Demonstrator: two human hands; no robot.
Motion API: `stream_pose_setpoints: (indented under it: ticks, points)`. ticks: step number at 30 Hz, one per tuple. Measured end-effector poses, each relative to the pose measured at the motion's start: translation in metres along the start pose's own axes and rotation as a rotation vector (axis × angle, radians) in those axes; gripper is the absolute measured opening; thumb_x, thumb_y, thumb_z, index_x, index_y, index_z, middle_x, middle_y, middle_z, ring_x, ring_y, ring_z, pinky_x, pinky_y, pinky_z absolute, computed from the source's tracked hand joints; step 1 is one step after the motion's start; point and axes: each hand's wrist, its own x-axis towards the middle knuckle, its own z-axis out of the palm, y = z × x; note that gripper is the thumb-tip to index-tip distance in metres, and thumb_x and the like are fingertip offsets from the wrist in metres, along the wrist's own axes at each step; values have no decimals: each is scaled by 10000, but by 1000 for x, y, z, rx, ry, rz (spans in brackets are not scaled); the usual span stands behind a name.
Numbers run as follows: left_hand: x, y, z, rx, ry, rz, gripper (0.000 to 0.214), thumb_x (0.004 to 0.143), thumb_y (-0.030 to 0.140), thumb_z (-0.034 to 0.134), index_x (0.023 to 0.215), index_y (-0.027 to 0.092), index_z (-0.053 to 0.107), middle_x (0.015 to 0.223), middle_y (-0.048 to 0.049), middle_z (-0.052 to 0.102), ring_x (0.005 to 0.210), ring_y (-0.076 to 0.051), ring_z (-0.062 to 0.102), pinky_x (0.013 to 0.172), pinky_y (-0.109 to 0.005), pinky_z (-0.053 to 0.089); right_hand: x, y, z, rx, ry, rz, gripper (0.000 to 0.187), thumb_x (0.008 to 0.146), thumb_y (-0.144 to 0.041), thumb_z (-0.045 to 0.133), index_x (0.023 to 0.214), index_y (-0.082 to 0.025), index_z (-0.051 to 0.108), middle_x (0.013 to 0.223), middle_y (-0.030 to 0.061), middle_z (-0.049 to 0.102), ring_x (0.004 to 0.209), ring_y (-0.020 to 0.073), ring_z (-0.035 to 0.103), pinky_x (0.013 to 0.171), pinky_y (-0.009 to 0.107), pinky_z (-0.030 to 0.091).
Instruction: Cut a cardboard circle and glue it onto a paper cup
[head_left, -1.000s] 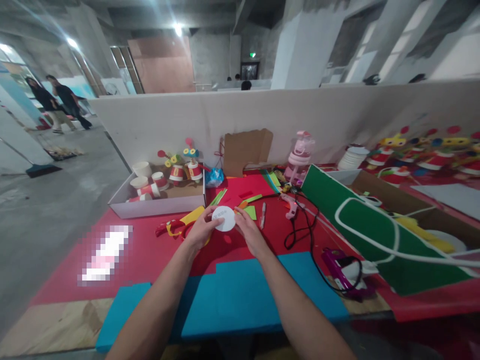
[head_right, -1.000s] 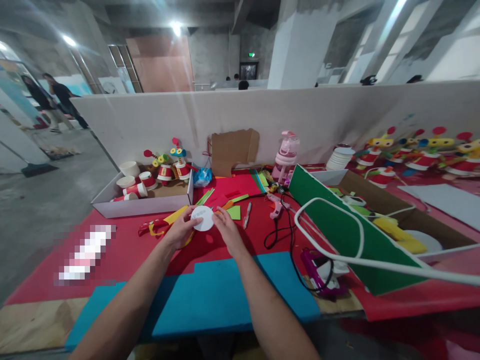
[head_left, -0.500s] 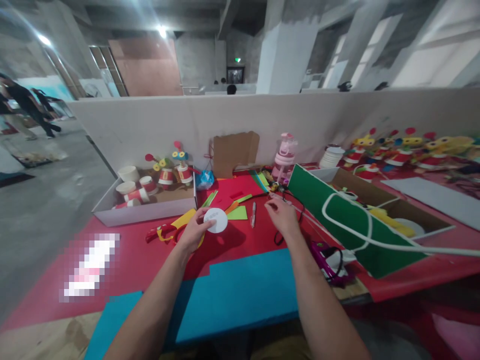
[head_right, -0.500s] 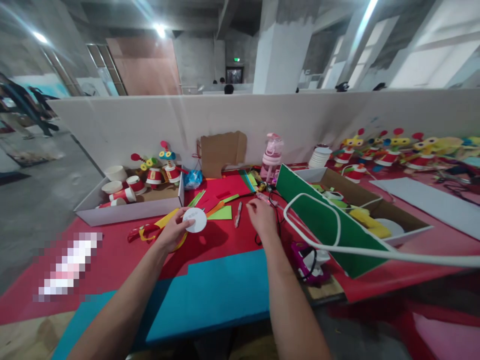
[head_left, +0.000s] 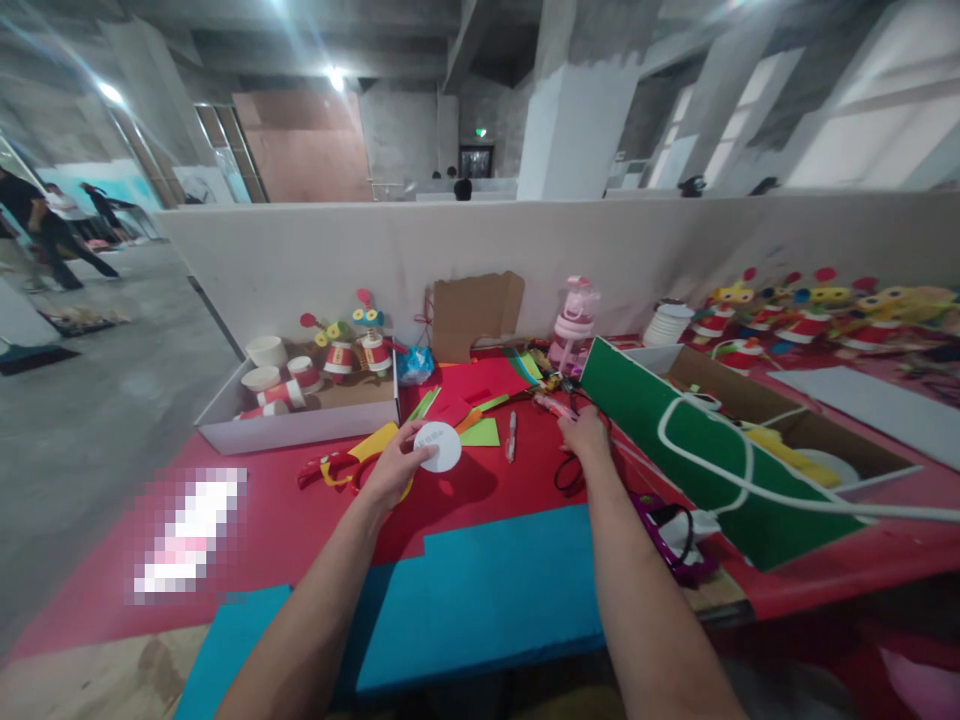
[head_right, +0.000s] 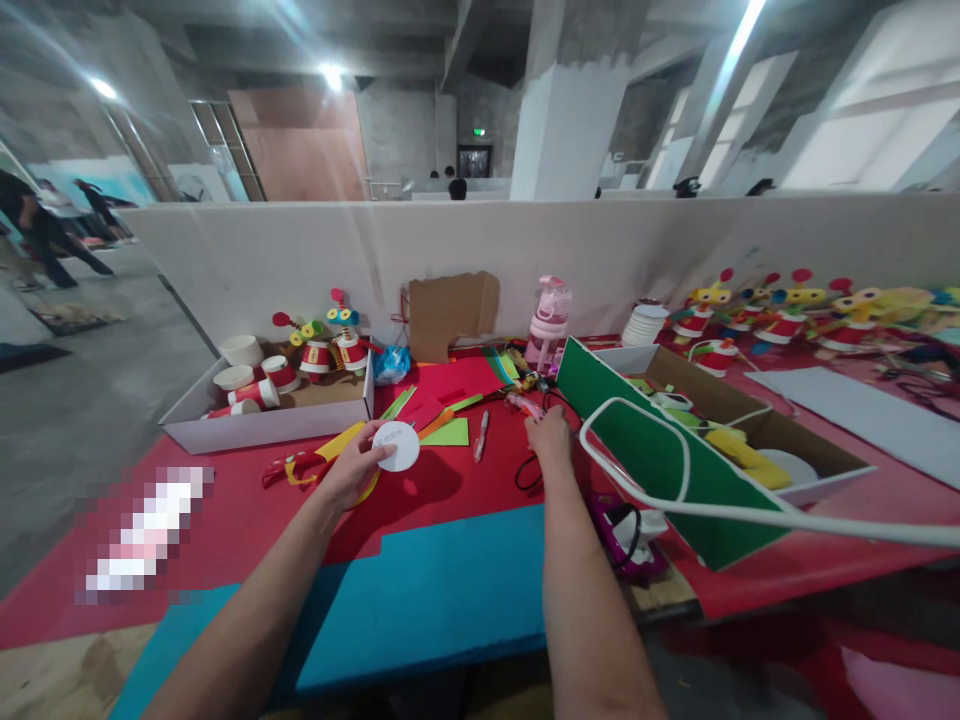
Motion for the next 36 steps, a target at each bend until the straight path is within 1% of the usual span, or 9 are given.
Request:
stream_pose_setpoints:
  ticks: [3, 7, 11, 15, 21, 25, 27, 33, 36]
  points:
    - [1, 0, 0, -7, 2, 9, 508, 571, 265, 831, 1021, 181, 613, 872, -18, 672, 740, -137, 608, 668, -227, 439, -4, -2, -3, 242, -14, 33, 281, 772, -353, 675, 908, -186, 493, 695, 45, 631, 541, 182, 646, 530, 340, 576]
    - [1, 1, 0, -38, 23, 10, 498, 574, 255, 829, 1015, 177, 610, 875, -16, 672, 737, -130, 609, 671, -221, 443, -18, -26, -3, 745, -48, 5, 230, 768, -347, 645, 871, -205, 496, 738, -12, 625, 619, 118, 658, 650, 287, 601]
    - [1, 4, -2, -70, 57, 22, 500, 583, 260, 826, 1025, 192, 603, 882, 3, 663, 738, -120, 609, 667, -211, 453, -44, -61, 4, 1208, -379, -83, 368, 580, -202, 777, 890, -199, 580, 734, -54, 615, 669, 104, 653, 746, 261, 587]
    - [2, 6, -6, -95, 92, 71, 479, 600, 273, 817, 1020, 197, 600, 888, 10, 660, 711, -102, 600, 644, -193, 447, -70, -78, 21, 1254, -638, -48, 380, 618, -246, 790, 938, -212, 587, 875, -20, 670, 631, 95, 615, 547, 209, 533]
    - [3, 10, -8, -109, 142, 92, 485, 601, 272, 808, 1038, 210, 608, 891, 12, 658, 712, -101, 606, 635, -186, 452, -88, -74, 47, 1262, -573, -163, 356, 786, -517, 663, 926, -230, 505, 1058, 31, 697, 446, 37, 457, 328, 152, 241]
    - [3, 12, -10, -100, 144, 117, 473, 596, 263, 807, 1027, 198, 624, 894, -4, 662, 739, -117, 615, 662, -202, 469, -86, -73, 45, 1099, -355, -236, 410, 776, -520, 678, 1031, -238, 522, 1104, 43, 697, 543, 80, 583, 402, 183, 401]
    - [4, 13, -15, -101, 119, 113, 473, 596, 259, 812, 1025, 192, 626, 899, -13, 667, 754, -128, 622, 673, -211, 477, -85, -71, 42, 1041, -347, -246, 443, 729, -484, 738, 1034, -216, 562, 1074, 52, 707, 602, 103, 619, 472, 208, 460]
    - [4, 17, -29, -211, 72, 67, 492, 606, 243, 794, 1062, 186, 618, 930, -28, 680, 769, -145, 631, 670, -232, 505, -89, -69, 47, 1118, -703, -90, 495, 715, -574, 723, 1011, -197, 599, 885, 54, 733, 465, 79, 478, 374, 200, 284]
    - [4, 17, -32, -282, 69, 46, 503, 622, 255, 760, 1097, 190, 607, 908, -31, 686, 729, -155, 627, 645, -259, 515, -97, -72, 52, 1142, -742, -80, 502, 751, -649, 651, 1008, -223, 587, 816, 33, 727, 513, 117, 533, 446, 231, 370]
